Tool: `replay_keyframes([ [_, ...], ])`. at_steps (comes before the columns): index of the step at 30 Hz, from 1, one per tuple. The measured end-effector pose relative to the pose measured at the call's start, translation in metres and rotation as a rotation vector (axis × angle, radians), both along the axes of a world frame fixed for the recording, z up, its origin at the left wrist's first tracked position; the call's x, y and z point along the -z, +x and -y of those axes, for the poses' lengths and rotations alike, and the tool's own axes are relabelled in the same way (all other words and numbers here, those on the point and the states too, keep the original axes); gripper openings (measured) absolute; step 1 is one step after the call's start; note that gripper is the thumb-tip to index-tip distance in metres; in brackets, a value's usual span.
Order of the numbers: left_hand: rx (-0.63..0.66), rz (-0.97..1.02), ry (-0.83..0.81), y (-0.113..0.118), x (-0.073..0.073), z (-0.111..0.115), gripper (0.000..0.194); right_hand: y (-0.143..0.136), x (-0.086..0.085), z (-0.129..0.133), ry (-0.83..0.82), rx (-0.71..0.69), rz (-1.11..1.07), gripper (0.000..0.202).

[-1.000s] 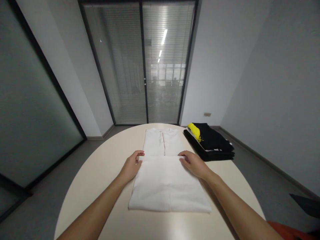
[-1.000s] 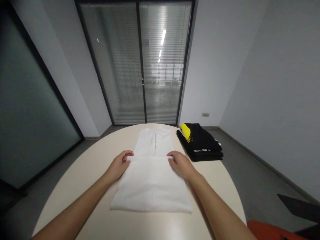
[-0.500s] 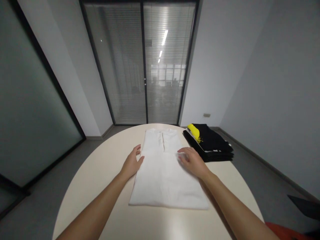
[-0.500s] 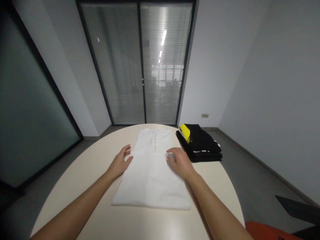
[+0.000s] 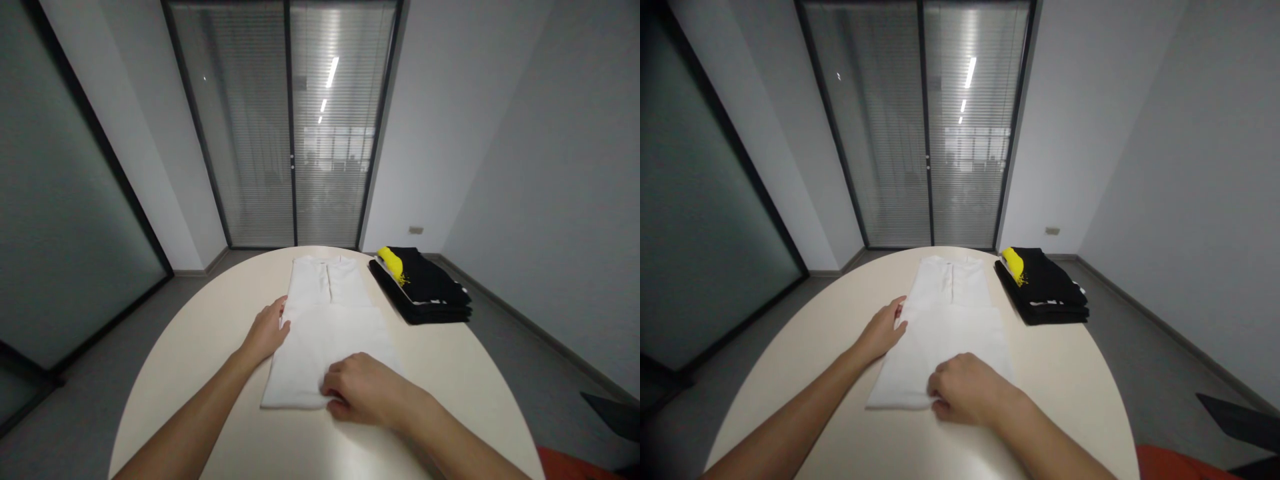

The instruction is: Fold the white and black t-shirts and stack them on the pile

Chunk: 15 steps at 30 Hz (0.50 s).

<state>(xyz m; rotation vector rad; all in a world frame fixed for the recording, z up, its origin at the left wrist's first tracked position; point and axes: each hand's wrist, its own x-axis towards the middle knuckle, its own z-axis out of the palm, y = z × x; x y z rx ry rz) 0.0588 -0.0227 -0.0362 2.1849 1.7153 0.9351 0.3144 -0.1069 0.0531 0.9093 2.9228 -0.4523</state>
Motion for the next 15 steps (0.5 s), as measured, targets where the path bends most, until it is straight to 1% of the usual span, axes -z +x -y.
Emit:
replay_keyframes([
  [2,-0.007,-0.052,-0.002,0.002,-0.009,0.005,0.061,0.002,0.000,-0.003,-0.009,-0.015,-0.014,0.008],
  [4,-0.038,-0.122,0.006,0.005,-0.019,0.011,0.058,0.005,0.001,-0.005,-0.062,-0.048,-0.052,0.005],
  [7,-0.107,-0.202,0.053,0.010,-0.035,0.023,0.045,0.004,0.005,0.000,-0.221,-0.126,-0.100,0.002],
  [9,-0.103,-0.223,0.092,0.014,-0.044,0.032,0.036,-0.002,0.010,0.009,-0.363,-0.199,-0.091,0.006],
  [11,-0.007,-0.233,0.083,0.019,-0.050,0.040,0.029,-0.009,0.015,0.019,-0.467,-0.288,-0.052,0.011],
  [12,0.072,-0.238,0.055,0.021,-0.052,0.044,0.026,-0.012,0.018,0.023,-0.490,-0.325,-0.033,0.011],
  [14,0.248,-0.252,-0.013,0.024,-0.053,0.050,0.022,-0.016,0.022,0.027,-0.519,-0.355,-0.016,0.010],
  [15,0.318,-0.260,-0.036,0.024,-0.053,0.052,0.021,-0.016,0.023,0.026,-0.544,-0.342,-0.025,0.010],
])
